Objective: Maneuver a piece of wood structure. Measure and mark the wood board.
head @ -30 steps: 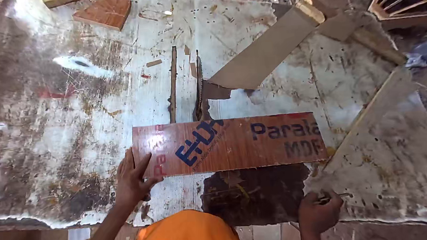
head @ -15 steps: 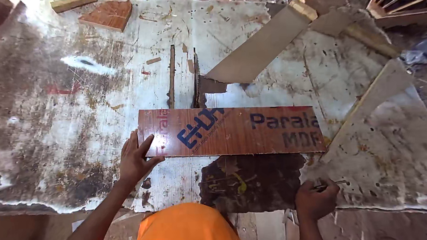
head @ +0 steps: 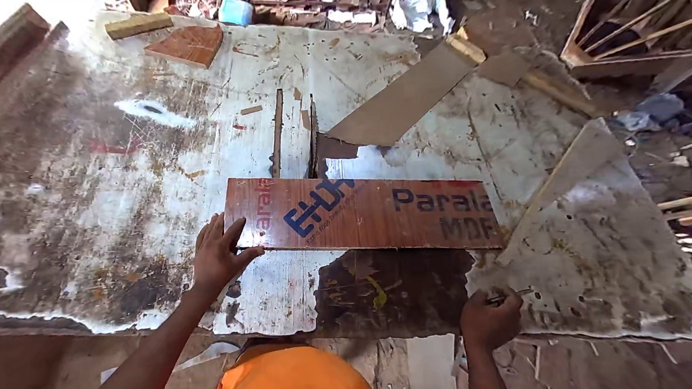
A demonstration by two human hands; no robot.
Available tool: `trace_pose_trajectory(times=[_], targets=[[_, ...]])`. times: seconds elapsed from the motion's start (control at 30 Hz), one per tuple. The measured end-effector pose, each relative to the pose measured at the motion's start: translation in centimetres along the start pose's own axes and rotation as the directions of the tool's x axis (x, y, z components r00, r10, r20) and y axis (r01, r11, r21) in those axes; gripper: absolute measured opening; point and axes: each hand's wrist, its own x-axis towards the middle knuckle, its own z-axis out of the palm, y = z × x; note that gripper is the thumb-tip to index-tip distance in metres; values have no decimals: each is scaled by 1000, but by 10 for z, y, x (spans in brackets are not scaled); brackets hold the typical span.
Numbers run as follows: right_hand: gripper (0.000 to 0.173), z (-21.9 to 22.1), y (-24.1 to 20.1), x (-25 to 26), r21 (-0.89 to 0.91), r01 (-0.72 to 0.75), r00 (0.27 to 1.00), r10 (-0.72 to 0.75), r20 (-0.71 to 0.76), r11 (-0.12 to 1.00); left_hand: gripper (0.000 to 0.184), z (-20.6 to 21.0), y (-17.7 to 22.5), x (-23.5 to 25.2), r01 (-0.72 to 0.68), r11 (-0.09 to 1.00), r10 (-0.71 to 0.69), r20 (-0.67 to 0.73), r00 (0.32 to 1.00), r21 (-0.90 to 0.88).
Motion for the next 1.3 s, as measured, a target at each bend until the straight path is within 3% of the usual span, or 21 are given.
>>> trace_pose_trajectory(times=[0.23,0.57,0.83,1.3], targets=[[44,0,3,2,5,14,1000,-14,-1,1000,85,5,-2,-9,-5,989,-7,-80,997,-148],[42,-5,0,4,-9,12,999,-12,-47,1000,66,24,-18,-35,136,949,-185,-150,971,-285],[41,-2,3,2,5,30,997,-30,-76,1000,42,19,-24,-43,93,951,-150,-179,972,-295],[37,-3,0,-1,-6,15,994,-16,-112,1000,44,31,-44,-41,74,934,-141,-171,975,-348]])
